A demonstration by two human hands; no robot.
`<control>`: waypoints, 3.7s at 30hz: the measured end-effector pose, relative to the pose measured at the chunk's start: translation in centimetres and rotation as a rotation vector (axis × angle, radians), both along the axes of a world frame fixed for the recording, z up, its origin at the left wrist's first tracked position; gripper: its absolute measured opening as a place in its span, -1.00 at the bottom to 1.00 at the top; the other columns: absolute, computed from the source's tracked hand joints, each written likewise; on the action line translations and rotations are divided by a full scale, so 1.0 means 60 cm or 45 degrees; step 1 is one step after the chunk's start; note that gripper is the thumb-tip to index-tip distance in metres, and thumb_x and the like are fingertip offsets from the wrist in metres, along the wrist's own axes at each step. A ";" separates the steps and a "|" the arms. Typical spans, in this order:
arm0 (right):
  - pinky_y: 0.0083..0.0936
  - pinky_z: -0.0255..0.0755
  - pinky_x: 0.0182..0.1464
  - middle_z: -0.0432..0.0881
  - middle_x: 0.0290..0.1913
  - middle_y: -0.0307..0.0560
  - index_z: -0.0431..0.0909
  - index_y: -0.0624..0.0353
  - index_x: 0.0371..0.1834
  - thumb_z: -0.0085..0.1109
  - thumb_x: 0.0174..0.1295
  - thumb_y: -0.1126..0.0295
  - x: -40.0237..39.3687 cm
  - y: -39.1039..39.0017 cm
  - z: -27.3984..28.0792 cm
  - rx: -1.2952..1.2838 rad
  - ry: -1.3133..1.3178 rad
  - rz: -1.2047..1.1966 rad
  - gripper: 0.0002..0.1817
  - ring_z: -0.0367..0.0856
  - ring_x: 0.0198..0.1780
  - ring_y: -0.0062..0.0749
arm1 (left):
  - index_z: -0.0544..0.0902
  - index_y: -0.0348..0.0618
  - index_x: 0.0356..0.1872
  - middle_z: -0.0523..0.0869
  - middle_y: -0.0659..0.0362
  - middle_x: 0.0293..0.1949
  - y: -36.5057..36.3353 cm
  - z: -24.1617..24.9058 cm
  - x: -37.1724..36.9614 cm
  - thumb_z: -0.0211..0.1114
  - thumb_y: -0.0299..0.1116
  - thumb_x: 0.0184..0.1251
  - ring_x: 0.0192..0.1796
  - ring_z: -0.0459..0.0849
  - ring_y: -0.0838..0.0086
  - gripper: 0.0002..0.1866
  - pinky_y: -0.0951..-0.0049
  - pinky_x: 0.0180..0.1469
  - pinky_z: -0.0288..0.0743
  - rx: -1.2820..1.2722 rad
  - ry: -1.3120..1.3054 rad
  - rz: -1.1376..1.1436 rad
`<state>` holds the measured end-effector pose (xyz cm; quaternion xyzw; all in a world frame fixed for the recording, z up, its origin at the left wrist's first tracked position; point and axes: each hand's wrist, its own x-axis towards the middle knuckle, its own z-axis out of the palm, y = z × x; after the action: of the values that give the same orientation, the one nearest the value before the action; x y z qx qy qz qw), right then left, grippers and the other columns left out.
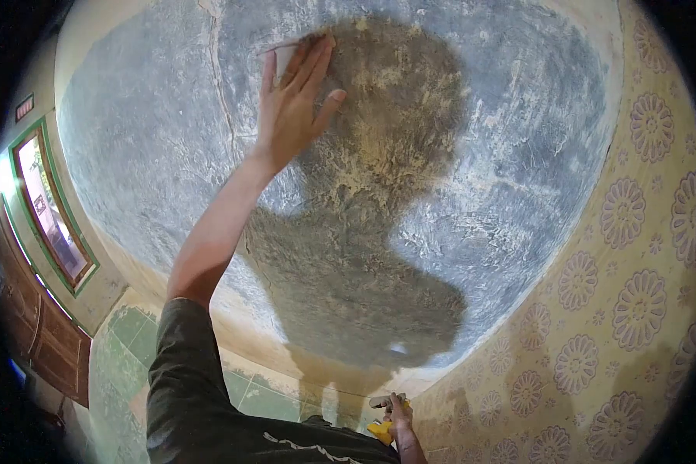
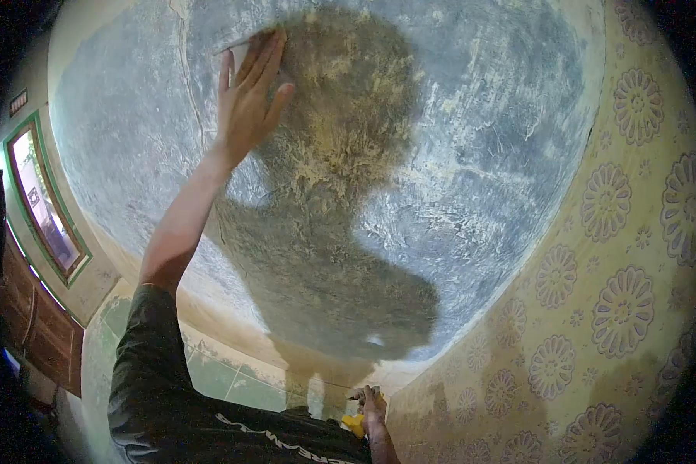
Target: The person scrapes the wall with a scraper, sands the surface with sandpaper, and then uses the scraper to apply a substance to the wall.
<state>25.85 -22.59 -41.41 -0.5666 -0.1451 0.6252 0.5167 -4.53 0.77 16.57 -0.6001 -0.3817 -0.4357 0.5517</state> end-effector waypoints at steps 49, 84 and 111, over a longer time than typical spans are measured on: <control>-0.62 0.17 -0.50 0.65 -0.24 -0.33 0.50 -0.06 -0.08 0.23 0.37 -0.02 0.032 0.180 0.276 0.210 0.230 -0.499 -0.68 0.26 -0.57 -0.66 | 0.41 -0.30 0.38 0.51 0.04 0.37 -0.030 0.044 0.002 0.21 -0.08 0.44 0.46 0.41 0.26 -0.37 -0.05 0.57 -0.02 0.120 0.099 0.256; -0.71 0.05 -0.61 0.69 -0.06 -0.23 0.50 0.02 -0.12 0.08 0.48 0.17 0.098 0.264 0.417 0.724 0.675 -0.311 -0.82 0.11 -0.67 -0.73 | 0.43 -0.10 0.42 0.50 0.09 0.40 -0.017 0.027 0.002 -0.03 -0.04 0.57 0.48 0.39 0.24 -0.45 0.02 0.53 0.01 0.045 0.070 0.172; -0.69 0.06 -0.60 0.66 -0.16 -0.31 0.46 0.02 -0.13 0.09 0.48 0.15 0.075 0.249 0.433 0.653 0.599 -0.374 -0.79 0.10 -0.67 -0.71 | 0.39 -0.19 0.42 0.50 0.03 0.39 -0.027 0.041 0.007 -0.02 -0.07 0.53 0.48 0.38 0.30 -0.42 -0.06 0.50 0.07 0.077 0.154 0.247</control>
<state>30.33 -7.66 -15.41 -0.2744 -0.0914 0.6009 0.7452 -4.10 -0.86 19.02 -0.5685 -0.3905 -0.3546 0.6312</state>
